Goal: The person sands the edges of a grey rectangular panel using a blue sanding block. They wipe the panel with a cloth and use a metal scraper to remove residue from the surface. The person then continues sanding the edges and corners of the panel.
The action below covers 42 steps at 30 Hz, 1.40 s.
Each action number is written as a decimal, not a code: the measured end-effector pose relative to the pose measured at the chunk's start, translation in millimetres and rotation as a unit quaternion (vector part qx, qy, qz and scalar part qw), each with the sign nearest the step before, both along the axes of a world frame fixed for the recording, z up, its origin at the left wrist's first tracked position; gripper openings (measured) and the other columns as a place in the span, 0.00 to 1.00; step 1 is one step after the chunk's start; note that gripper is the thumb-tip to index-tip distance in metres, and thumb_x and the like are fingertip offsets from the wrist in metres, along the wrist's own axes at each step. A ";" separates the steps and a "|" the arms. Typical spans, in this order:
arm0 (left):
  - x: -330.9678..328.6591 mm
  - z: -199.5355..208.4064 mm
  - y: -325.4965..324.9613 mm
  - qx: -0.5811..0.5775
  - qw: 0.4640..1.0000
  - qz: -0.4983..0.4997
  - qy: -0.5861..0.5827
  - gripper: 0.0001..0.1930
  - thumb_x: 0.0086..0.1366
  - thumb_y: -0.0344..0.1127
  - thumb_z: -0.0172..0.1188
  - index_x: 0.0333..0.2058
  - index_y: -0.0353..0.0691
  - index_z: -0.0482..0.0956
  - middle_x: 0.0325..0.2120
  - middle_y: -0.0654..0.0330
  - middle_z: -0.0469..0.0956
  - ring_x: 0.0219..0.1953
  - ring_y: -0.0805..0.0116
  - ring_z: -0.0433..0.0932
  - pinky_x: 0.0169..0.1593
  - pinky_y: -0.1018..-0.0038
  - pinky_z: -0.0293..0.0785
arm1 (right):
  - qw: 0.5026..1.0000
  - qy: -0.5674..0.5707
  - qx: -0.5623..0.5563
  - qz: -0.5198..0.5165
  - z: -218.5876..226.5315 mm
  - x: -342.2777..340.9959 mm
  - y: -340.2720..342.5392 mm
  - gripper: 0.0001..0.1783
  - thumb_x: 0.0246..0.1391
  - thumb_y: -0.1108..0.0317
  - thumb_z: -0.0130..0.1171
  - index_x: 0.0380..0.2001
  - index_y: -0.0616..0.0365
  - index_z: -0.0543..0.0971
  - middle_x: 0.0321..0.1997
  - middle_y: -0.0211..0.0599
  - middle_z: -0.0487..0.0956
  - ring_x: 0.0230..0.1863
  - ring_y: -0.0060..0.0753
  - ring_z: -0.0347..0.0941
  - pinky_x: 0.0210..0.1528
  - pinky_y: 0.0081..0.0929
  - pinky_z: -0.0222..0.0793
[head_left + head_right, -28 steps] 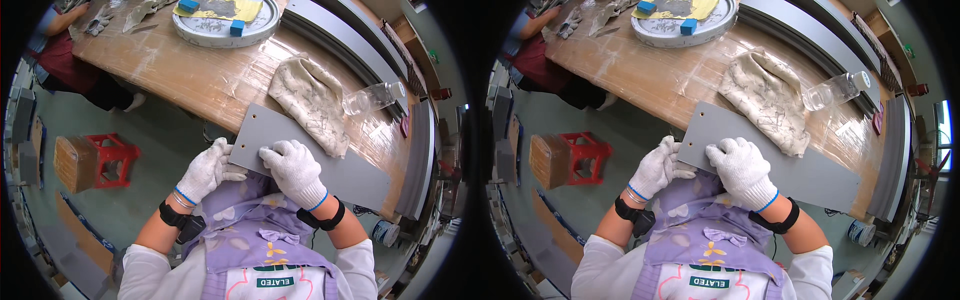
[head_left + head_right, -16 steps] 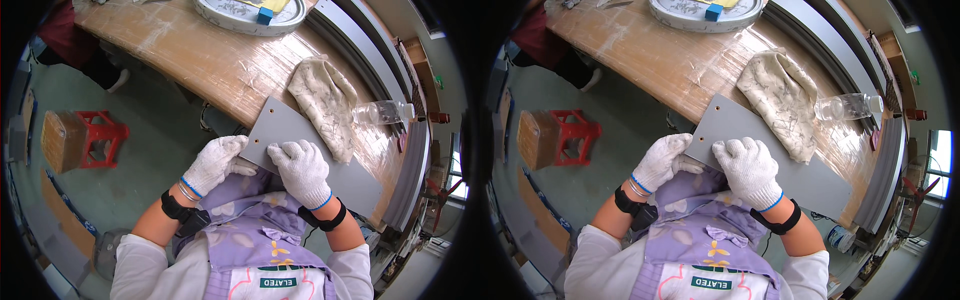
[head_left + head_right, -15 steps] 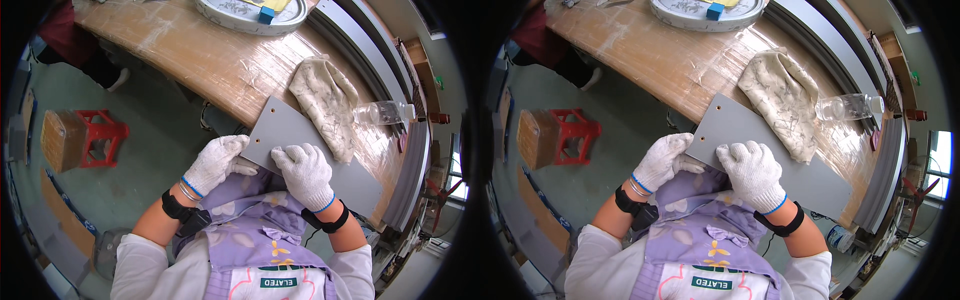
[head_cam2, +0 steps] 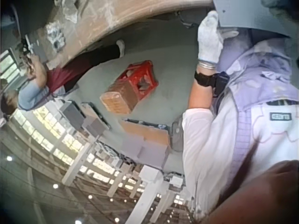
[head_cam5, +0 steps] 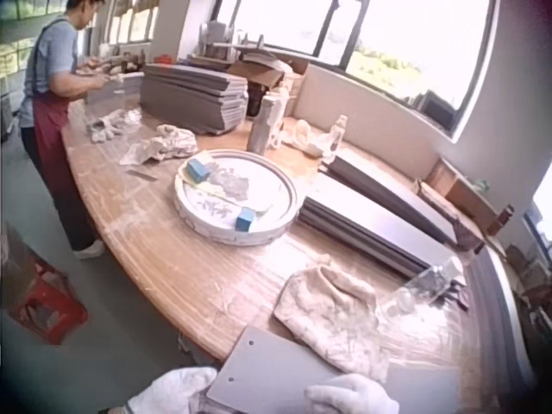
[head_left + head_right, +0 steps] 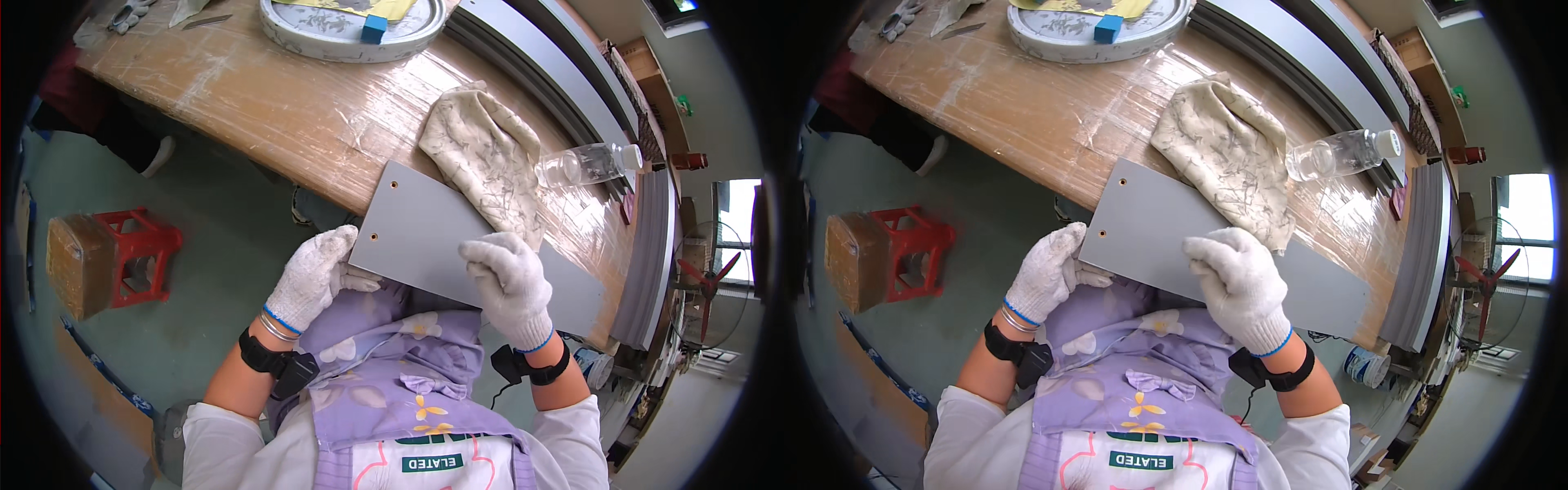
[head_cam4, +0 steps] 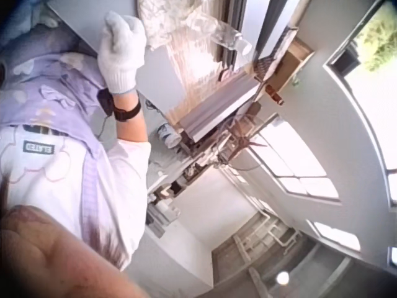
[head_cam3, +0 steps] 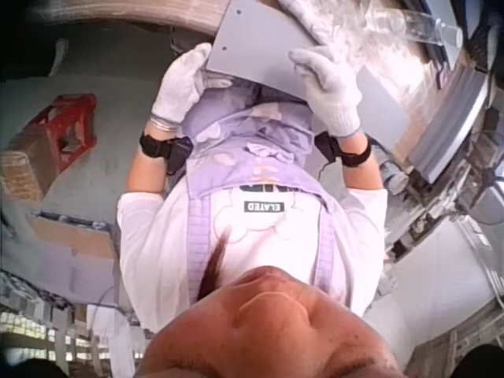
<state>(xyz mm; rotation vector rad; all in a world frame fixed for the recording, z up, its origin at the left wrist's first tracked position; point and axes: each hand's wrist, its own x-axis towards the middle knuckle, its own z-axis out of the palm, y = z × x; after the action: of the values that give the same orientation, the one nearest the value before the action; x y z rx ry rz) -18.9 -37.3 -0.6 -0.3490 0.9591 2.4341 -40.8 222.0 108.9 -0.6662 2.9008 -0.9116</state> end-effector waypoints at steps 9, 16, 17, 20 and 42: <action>-2.8 10.0 7.2 -0.006 1.000 -0.013 -0.024 0.22 0.78 0.47 0.38 0.52 0.32 0.67 0.45 0.46 0.78 0.39 0.54 0.84 0.41 0.64 0.87 | 0.789 -0.117 0.287 -0.530 -39.3 -97.8 277.3 0.26 0.60 0.46 0.51 0.43 0.56 0.84 0.38 0.44 0.85 0.39 0.40 0.80 0.47 0.35 0.73; 13.8 5.3 2.7 -0.010 1.000 0.019 -0.009 0.25 0.77 0.53 0.42 0.53 0.35 0.68 0.47 0.46 0.77 0.38 0.54 0.84 0.41 0.63 0.85 | 0.827 -0.194 0.306 -0.430 -67.9 -150.7 307.5 0.23 0.56 0.56 0.56 0.24 0.70 0.81 0.24 0.50 0.82 0.22 0.43 0.81 0.26 0.38 0.76; 14.3 7.6 1.9 -0.018 0.999 0.020 -0.019 0.25 0.76 0.54 0.42 0.53 0.35 0.68 0.47 0.47 0.77 0.39 0.53 0.84 0.41 0.62 0.85 | 0.832 -0.215 0.306 -0.409 -66.4 -153.0 302.5 0.23 0.56 0.57 0.55 0.22 0.70 0.81 0.22 0.48 0.80 0.22 0.44 0.81 0.27 0.39 0.77; 17.5 9.6 3.0 -0.019 0.999 0.031 -0.025 0.27 0.76 0.55 0.42 0.53 0.34 0.69 0.47 0.46 0.77 0.40 0.53 0.84 0.42 0.62 0.84 | 0.823 -0.154 0.476 -0.271 -67.4 -155.6 301.3 0.21 0.57 0.60 0.51 0.26 0.70 0.82 0.28 0.54 0.83 0.29 0.45 0.82 0.32 0.41 0.79; 14.4 -12.5 -2.8 0.089 0.996 -0.007 0.017 0.23 0.77 0.50 0.42 0.54 0.35 0.69 0.47 0.51 0.79 0.45 0.57 0.83 0.48 0.61 0.82 | 0.994 -0.082 -0.069 -0.019 12.3 -8.1 17.8 0.14 0.60 0.79 0.50 0.47 0.60 0.78 0.34 0.36 0.78 0.35 0.31 0.75 0.41 0.26 0.72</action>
<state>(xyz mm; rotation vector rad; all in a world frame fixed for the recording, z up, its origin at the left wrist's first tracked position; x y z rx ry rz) -4.5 -40.1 -13.0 -0.2390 0.7482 2.4975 -48.9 239.8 121.2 -0.5168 2.7348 -1.1225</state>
